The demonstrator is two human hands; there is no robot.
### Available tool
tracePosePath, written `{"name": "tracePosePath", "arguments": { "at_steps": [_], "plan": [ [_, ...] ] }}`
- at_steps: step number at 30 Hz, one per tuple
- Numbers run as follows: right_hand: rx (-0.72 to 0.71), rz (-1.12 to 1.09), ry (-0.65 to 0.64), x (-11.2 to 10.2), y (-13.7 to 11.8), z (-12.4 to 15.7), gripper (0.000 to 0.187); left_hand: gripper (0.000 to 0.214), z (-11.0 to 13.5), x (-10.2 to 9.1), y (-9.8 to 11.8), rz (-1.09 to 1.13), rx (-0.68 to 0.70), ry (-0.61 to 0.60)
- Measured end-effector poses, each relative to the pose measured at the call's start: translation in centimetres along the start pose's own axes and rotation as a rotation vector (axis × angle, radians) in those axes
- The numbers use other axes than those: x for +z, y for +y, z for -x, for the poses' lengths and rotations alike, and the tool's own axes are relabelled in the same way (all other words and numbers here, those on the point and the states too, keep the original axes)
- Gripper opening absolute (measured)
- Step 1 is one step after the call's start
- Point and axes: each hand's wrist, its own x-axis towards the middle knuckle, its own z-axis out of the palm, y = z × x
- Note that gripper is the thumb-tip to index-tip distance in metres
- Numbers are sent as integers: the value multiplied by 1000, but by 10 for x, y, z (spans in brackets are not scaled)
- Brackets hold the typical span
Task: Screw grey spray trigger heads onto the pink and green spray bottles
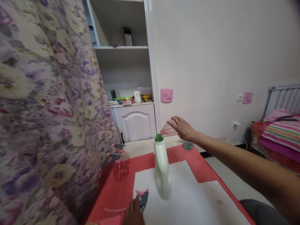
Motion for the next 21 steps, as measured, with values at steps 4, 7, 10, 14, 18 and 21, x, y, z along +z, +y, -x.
{"name": "tracePosePath", "arguments": {
  "at_steps": [4,7,10,14,18,21],
  "plan": [
    [1,3,-11,-2,-1,-1,82,56,0,0,0,-6,4,-8],
    [1,13,-20,-2,-1,-1,82,56,0,2,0,-13,4,0],
    [1,26,-27,-3,-1,-2,82,58,0,0,1,-5,-11,-12],
    [0,37,-31,-4,-2,-2,81,58,0,-4,3,2,-30,-40],
    [-7,43,-38,-6,-2,-3,81,58,0,-4,2,-3,-12,-32],
    [-10,51,-41,-7,-2,-4,81,57,0,-3,2,-3,-9,-24]
  ]
}}
